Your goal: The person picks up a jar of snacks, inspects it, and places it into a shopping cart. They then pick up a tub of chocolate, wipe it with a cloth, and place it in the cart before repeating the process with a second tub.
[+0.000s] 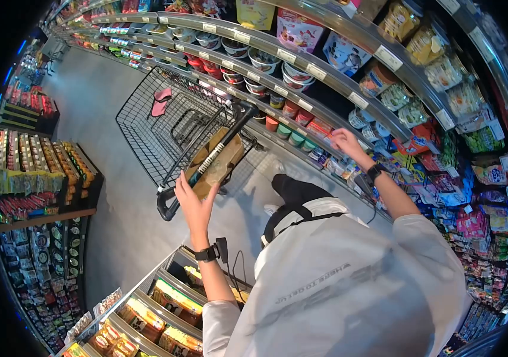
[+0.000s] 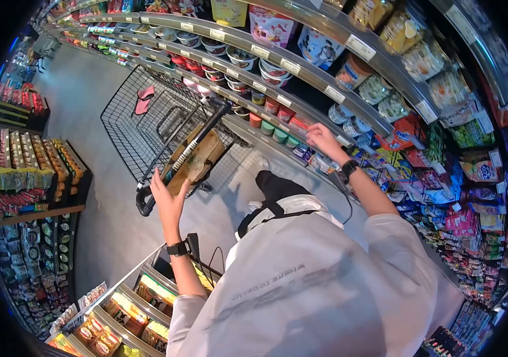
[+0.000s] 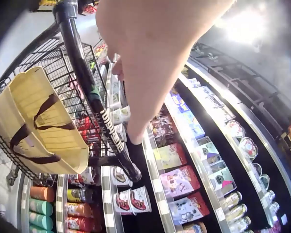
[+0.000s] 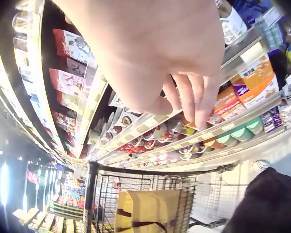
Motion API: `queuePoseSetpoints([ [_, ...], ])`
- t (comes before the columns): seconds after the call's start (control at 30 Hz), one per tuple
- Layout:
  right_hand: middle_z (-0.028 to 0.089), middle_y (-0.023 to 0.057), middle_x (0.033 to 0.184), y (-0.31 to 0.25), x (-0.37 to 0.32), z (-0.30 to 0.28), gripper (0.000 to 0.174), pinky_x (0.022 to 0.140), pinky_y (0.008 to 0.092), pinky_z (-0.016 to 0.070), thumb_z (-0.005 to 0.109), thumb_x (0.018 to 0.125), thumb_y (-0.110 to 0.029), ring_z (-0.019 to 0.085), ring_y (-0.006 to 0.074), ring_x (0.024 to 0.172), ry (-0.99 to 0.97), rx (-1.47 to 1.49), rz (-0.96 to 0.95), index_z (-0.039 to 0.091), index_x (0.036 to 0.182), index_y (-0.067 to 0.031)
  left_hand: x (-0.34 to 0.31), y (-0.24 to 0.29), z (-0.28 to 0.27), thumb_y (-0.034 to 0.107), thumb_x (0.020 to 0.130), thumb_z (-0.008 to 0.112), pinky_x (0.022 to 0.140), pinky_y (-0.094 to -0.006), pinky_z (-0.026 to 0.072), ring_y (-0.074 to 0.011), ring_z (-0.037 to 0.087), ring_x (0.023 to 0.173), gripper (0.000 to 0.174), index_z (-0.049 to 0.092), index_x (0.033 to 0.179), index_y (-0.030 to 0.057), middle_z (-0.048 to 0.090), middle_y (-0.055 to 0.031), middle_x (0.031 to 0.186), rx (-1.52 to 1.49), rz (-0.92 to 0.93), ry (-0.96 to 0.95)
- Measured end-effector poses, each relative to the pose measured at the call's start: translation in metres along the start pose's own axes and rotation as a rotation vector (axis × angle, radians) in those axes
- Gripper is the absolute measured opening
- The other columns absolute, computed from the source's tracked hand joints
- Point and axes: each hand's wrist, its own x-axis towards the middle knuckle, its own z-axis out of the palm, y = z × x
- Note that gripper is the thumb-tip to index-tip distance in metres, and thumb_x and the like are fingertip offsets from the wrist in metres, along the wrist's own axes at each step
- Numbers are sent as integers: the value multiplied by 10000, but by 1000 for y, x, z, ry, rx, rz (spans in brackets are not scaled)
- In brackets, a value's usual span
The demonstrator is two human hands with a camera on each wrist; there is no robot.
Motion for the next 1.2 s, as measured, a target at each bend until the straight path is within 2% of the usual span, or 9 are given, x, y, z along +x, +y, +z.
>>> queuePoseSetpoints([
  [0.13,658,131,1086,-22,83,39,383,836,300,570,692,955,-143,676,175,1001,214,-196,-265,525,1263,11,16,-52,58,502,992,550,1168,-538,240,-376,418,1352,692,446,1432,-21,497,-226,1391,384,-29,-38],
  [0.27,587,284,1267,-37,159,74,724,969,455,515,797,856,-272,614,405,1160,622,-404,-480,418,1384,48,26,-62,69,459,996,559,1150,-532,273,-359,450,1315,595,493,1380,10,511,-204,1380,512,-54,-25],
  [0.3,549,338,1314,-32,179,73,858,1042,503,439,822,813,-329,548,511,1189,653,-503,-479,364,1421,68,28,-63,65,461,994,562,1148,-538,274,-368,455,1307,596,494,1377,9,509,-207,1383,510,-71,-60],
  [0.47,678,261,1178,-46,230,82,650,1003,476,465,822,791,-465,614,449,1140,720,-535,-368,665,1203,13,53,-71,55,484,991,554,1151,-550,274,-426,465,1278,623,489,1370,-6,504,-247,1383,558,-164,-162],
  [0.63,745,172,1039,-35,246,73,539,877,449,519,795,818,-501,689,387,965,678,-537,-15,745,1065,-25,79,-92,49,474,969,593,1153,-548,263,-446,449,1275,646,493,1351,-37,509,-260,1354,552,-146,-165],
  [0.77,747,118,1094,-37,237,71,392,912,361,506,850,832,-239,696,227,990,702,-242,-37,731,1093,27,99,-106,48,448,966,608,1137,-551,278,-453,457,1254,620,501,1326,-45,520,-263,1310,585,-142,-135],
  [0.9,741,99,1089,-74,217,74,321,920,349,496,807,869,-141,677,200,965,588,2,-203,713,1104,57,119,-115,45,468,945,631,1079,-517,335,-395,494,1216,627,507,1319,-20,540,-220,1281,671,-109,-129],
  [1.0,740,96,1063,-105,198,84,308,926,346,489,822,850,-124,675,198,965,559,-47,-165,724,1084,51,132,-119,44,501,914,657,1091,-522,322,-400,482,1229,702,492,1333,-37,529,-231,1301,639,-119,-141],
  [1.2,592,132,1285,-75,176,108,711,1048,354,434,910,747,-105,562,219,1205,593,16,-306,514,1331,-23,150,-119,37,483,851,705,1121,-531,286,-408,492,1173,776,459,1352,-56,536,-242,1239,593,-62,-165],
])
